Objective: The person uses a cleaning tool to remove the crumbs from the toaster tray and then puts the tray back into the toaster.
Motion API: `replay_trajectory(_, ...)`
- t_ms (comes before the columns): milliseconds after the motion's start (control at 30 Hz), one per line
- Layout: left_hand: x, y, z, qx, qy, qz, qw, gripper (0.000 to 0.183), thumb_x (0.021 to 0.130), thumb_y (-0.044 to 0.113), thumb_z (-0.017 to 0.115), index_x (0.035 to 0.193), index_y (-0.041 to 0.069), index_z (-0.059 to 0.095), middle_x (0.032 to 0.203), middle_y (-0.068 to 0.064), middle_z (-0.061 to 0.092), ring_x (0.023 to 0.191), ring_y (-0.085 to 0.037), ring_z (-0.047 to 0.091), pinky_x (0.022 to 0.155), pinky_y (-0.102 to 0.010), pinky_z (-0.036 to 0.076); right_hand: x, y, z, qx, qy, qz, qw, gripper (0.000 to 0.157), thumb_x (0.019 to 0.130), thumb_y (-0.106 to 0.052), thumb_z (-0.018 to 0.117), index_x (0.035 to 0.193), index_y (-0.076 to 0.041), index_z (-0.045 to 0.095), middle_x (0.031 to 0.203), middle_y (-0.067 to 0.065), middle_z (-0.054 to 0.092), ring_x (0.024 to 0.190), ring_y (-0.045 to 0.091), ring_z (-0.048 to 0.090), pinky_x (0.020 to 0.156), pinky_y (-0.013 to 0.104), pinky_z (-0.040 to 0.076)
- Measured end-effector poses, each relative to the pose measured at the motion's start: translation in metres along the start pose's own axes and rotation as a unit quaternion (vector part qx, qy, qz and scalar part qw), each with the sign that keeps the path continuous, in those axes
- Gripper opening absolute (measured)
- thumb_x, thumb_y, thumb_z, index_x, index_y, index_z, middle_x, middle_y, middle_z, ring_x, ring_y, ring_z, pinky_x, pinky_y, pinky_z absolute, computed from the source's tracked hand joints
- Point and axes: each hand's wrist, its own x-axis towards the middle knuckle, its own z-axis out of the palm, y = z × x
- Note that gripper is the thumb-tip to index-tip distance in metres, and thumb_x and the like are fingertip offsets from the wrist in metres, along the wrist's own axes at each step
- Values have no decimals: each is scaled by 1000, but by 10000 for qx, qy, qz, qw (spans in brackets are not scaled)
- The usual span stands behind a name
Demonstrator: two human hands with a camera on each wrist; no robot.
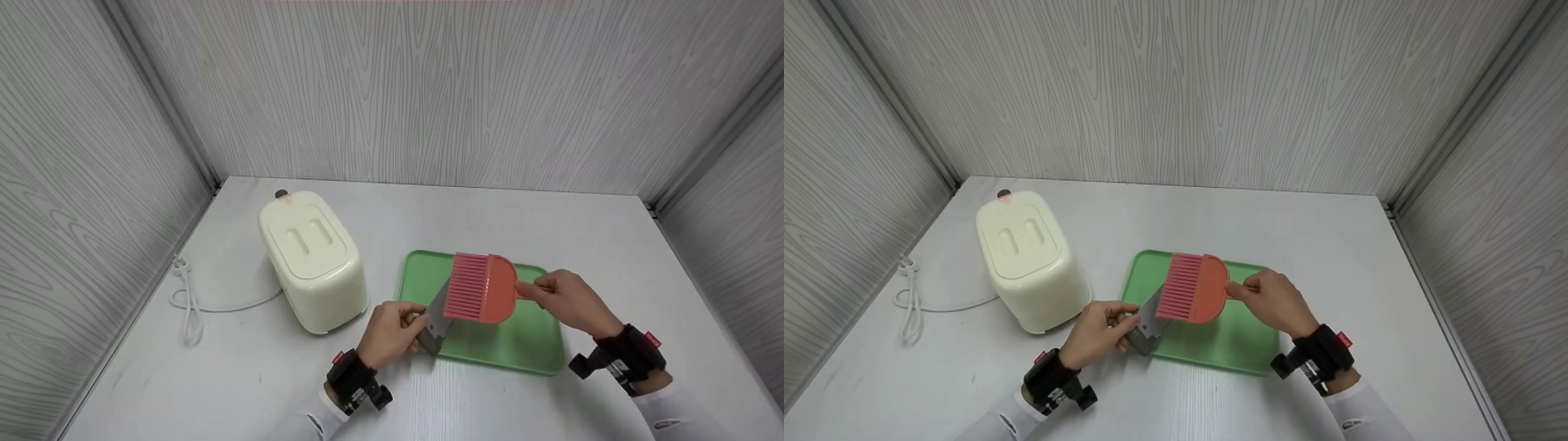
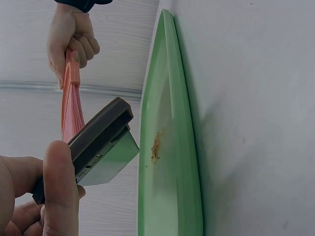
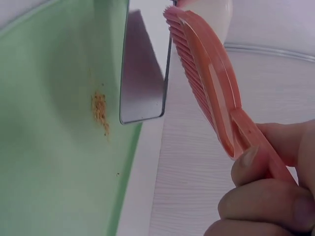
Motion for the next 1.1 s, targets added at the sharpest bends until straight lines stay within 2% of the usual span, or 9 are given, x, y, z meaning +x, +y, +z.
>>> replay_trajectory(33, 0, 0, 0, -4, -5, -6, 10000, 25, 98, 12, 70, 118, -2, 75, 65, 1, 62, 46, -8, 59, 45, -25, 55, 0, -1, 3, 4, -1, -3, 10000, 59, 103, -49, 61, 58, -15, 42, 59, -6, 48, 74, 14, 63, 48, 24, 22)
replay_trajectory(100, 0, 1, 0, -13, -27, -15, 10000, 25, 99, 12, 70, 118, -3, 75, 66, 1, 63, 46, -8, 60, 45, -26, 56, 1, -3, 8, 15, 6, -17, 10000, 58, 103, -49, 61, 59, -15, 44, 64, -7, 59, 67, 12, 54, 48, 23, 23)
replay_trajectory(200, 0, 1, 0, -16, -50, -19, 10000, 24, 99, 12, 70, 117, -2, 75, 66, 1, 64, 47, -8, 60, 45, -25, 56, 2, -6, 14, 74, -52, -13, 10000, 58, 102, -50, 61, 59, -16, 44, 80, 0, 74, 64, 9, 51, 46, 22, 21)
replay_trajectory(267, 0, 2, 0, -19, -57, -18, 10000, 24, 99, 13, 70, 117, -2, 75, 65, 1, 63, 47, -8, 60, 45, -25, 56, 3, -8, 16, 97, -65, -25, 9999, 58, 102, -51, 61, 59, -16, 43, 93, 4, 78, 68, 8, 55, 45, 23, 20)
replay_trajectory(367, 1, 2, 0, -44, -52, -8, 10000, 25, 99, 15, 72, 117, -2, 75, 66, 1, 63, 47, -8, 59, 45, -26, 56, 4, -9, 19, 97, -29, 22, 9999, 59, 102, -52, 61, 59, -16, 42, 93, 4, 78, 62, 9, 48, 45, 22, 19)
replay_trajectory(467, 1, 3, 0, -69, -42, 20, 10000, 27, 99, 18, 73, 116, -2, 75, 65, 1, 62, 47, -7, 60, 45, -26, 56, 5, -8, 21, 53, 44, 158, 9999, 59, 102, -52, 61, 59, -17, 42, 72, -2, 68, 55, 9, 36, 46, 22, 20)
replay_trajectory(633, 0, 2, -1, -24, -28, 142, 9999, 26, 99, 18, 72, 116, -2, 76, 63, 0, 65, 46, -7, 59, 44, -24, 55, 4, -3, 22, -129, 253, 254, 9993, 58, 102, -53, 59, 59, -18, 42, 56, -9, 37, 55, 9, 35, 48, 22, 19)
replay_trajectory(833, -1, 2, -2, -48, -45, 134, 9999, 23, 99, 12, 70, 116, -3, 75, 65, 2, 64, 47, -6, 59, 45, -23, 55, 6, 7, 22, -321, 599, 223, 9974, 58, 104, -49, 59, 58, -18, 41, 56, -9, 32, 51, 8, 28, 49, 22, 19)
replay_trajectory(1100, -1, 1, -2, -57, -65, 184, 9998, 24, 99, 11, 70, 117, -3, 75, 67, 0, 65, 47, -7, 59, 45, -24, 56, 7, 14, 20, -468, 851, 506, 9940, 56, 105, -45, 58, 59, -18, 43, 56, -8, 33, 52, 9, 31, 48, 23, 21)
